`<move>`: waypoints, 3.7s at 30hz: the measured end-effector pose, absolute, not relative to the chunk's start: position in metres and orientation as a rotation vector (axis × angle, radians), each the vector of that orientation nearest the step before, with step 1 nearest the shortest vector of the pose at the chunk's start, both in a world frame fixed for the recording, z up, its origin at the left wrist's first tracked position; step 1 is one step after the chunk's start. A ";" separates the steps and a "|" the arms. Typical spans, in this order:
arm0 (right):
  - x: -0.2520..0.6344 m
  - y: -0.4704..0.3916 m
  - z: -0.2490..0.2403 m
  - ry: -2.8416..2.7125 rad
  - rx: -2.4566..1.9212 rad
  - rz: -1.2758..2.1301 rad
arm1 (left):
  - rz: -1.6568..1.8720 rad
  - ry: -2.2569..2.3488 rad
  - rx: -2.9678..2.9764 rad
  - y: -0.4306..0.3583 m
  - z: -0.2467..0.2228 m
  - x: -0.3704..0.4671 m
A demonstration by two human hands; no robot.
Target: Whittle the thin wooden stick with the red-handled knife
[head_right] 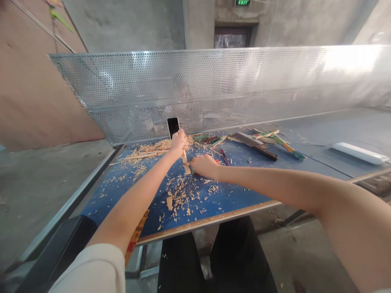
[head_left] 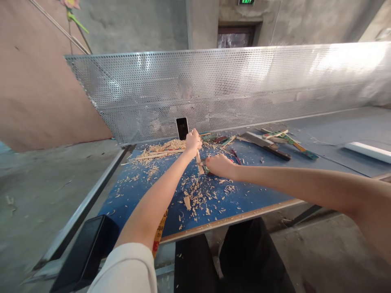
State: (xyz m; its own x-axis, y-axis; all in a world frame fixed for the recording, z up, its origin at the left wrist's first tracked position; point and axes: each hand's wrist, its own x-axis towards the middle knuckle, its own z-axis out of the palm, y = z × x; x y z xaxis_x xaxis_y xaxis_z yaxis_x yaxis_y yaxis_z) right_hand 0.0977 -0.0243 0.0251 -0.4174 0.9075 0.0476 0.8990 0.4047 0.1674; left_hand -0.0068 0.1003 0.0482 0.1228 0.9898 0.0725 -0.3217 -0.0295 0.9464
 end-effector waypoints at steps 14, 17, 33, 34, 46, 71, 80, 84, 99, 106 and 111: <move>0.125 0.022 0.019 3.062 1.604 0.148 | 1.095 0.803 0.964 0.111 0.063 -0.027; 0.124 0.022 0.007 3.102 1.544 0.141 | 1.220 0.820 0.993 0.109 0.057 -0.021; 0.132 0.017 -0.005 3.129 1.550 0.021 | 1.083 0.651 1.118 0.099 0.062 -0.015; 0.134 0.017 -0.004 3.136 1.567 0.012 | 1.022 0.634 1.128 0.099 0.065 -0.018; 0.157 0.039 -0.014 3.060 1.926 0.029 | 0.660 0.626 1.507 0.098 0.092 -0.057; 0.150 0.016 0.007 3.223 1.800 -0.425 | 0.755 1.083 1.606 0.090 0.108 -0.052; 0.202 0.053 0.007 3.061 2.041 0.212 | 0.885 0.794 1.453 0.077 0.098 -0.047; 0.222 0.066 0.001 2.979 2.245 0.371 | 0.679 0.705 1.431 0.060 0.072 -0.053; 0.165 0.029 -0.001 3.156 1.479 0.281 | 0.356 0.610 0.983 0.054 0.014 -0.035; 0.165 0.020 0.014 3.261 1.568 -0.235 | 0.433 0.668 0.939 0.059 -0.002 -0.031; 0.167 0.018 0.019 3.335 1.563 -0.389 | 0.896 0.658 0.745 0.072 -0.018 -0.032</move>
State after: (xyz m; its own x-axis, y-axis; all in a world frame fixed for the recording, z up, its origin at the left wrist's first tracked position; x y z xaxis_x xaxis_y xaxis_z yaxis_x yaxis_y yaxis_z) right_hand 0.1673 0.0179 0.0190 -0.5174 0.7577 0.3979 0.6456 0.6507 -0.3997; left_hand -0.0320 0.0722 -0.0184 0.4691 0.8620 -0.1921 -0.4408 0.4170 0.7949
